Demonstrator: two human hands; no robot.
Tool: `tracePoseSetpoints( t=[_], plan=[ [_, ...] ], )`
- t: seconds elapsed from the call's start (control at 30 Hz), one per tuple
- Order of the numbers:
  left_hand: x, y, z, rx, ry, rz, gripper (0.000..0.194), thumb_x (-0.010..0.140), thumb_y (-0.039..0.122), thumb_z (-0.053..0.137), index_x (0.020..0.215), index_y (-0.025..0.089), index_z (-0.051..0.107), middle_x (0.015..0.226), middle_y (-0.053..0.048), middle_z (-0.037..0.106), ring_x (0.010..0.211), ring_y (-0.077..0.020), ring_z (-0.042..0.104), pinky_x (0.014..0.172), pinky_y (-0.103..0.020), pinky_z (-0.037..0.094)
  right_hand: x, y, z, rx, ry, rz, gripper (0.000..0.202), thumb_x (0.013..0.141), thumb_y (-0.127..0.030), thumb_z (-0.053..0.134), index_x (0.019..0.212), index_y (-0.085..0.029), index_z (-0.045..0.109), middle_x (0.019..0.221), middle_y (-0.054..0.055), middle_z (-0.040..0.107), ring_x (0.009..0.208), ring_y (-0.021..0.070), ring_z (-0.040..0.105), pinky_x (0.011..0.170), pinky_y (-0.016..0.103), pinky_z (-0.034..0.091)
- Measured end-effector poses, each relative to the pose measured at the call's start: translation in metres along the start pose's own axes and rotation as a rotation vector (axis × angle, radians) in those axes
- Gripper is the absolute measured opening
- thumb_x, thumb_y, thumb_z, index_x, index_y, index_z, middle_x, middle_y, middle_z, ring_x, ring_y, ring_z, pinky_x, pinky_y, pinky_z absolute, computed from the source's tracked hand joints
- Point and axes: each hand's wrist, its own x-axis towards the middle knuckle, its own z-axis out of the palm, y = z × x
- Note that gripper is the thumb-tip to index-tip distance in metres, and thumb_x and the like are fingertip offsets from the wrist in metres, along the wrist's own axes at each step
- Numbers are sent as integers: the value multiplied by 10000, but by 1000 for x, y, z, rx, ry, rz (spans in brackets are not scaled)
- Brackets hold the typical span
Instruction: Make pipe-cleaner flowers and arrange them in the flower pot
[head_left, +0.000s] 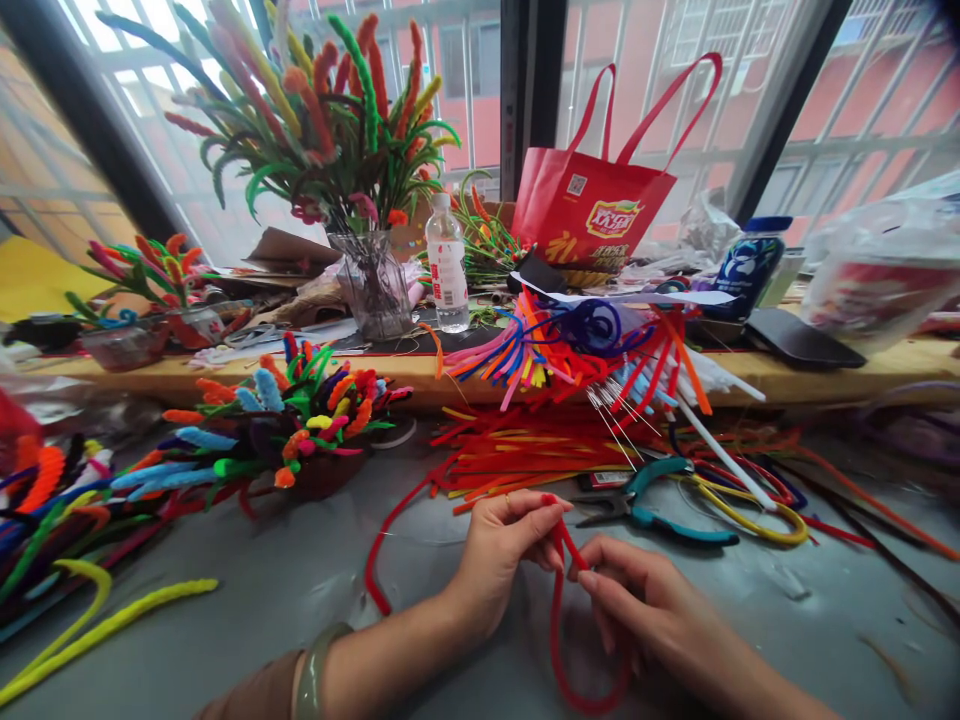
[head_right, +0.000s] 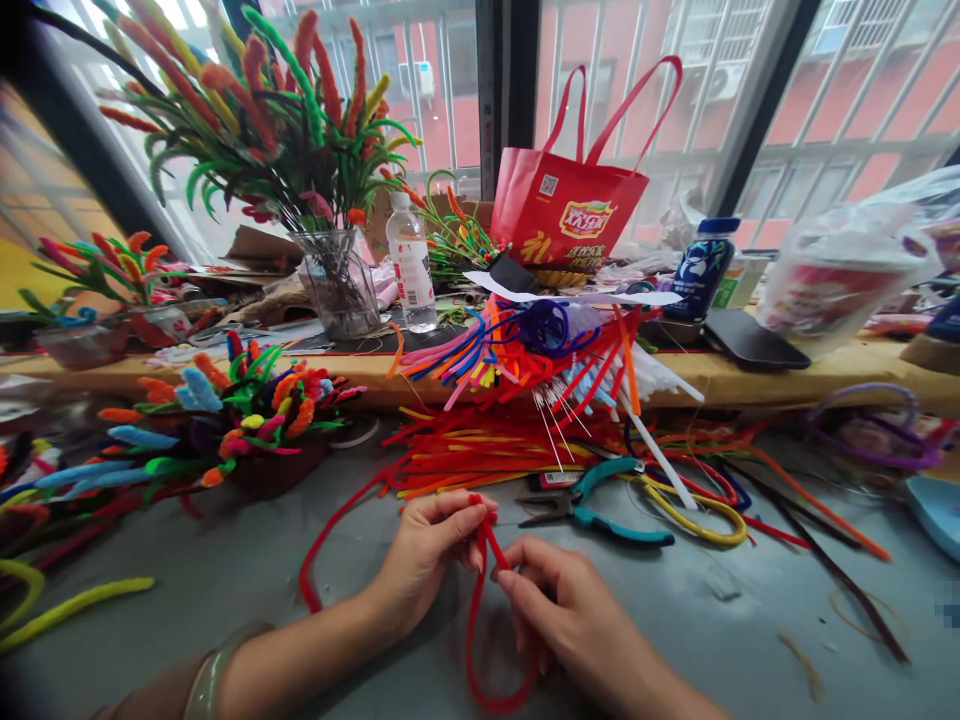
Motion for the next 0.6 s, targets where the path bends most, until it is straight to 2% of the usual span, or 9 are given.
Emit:
tracePoseSetpoints(
  t=[0.07,0.13,0.17,0.23,0.3,0.4,0.5,0.6],
  plan=[
    [-3,2,1,-6,-4,7,160,694,287,702,721,129,711,555,0,595,427,-59,507,459,-169,389,-2,-4,-2,-75,60,-129,321,892,-444,424,797,-189,593,710,23,604,667,154,567,648,270,474],
    [-7,4,4,0,-16,16,143,699,276,698,690,134,707,557,8,571,448,-60,506,478,-173,393,-5,-8,-2,-59,134,-218,327,905,-441,407,855,-206,628,935,58,624,941,200,550,879,324,409],
    [-10,6,6,16,-27,23,147,705,278,693,667,137,704,556,12,555,452,-62,502,480,-176,391,-6,-10,-1,-2,143,-217,337,911,-449,387,903,-215,629,997,60,615,1007,205,528,921,330,380],
    [-16,9,11,81,-40,56,152,706,282,691,638,147,705,573,18,528,450,-61,486,471,-182,377,-8,-13,4,151,89,-151,387,923,-480,330,933,-214,611,934,54,621,943,192,556,851,315,419],
    [-21,12,14,176,-22,119,135,700,284,697,646,163,718,615,14,523,467,-56,465,461,-180,352,-10,-14,9,249,10,-101,429,909,-526,321,850,-194,586,730,20,575,705,155,554,668,273,447],
    [-25,18,15,261,43,186,104,693,279,705,674,182,738,670,2,541,521,-52,423,463,-163,318,-11,-15,13,309,17,-72,436,866,-578,374,766,-182,526,552,-55,385,485,98,367,469,211,337],
    [-27,27,12,173,104,169,99,663,289,727,671,192,741,634,11,543,524,-46,414,477,-147,335,-14,-16,12,341,18,-60,403,881,-546,369,752,-183,488,518,-84,282,457,86,247,421,196,218],
    [-32,39,3,38,212,160,152,564,295,793,666,196,740,628,21,574,522,-42,460,488,-135,380,-20,-19,10,290,-19,-70,392,901,-518,345,725,-187,458,536,-79,279,476,87,232,432,203,188]
  ],
)
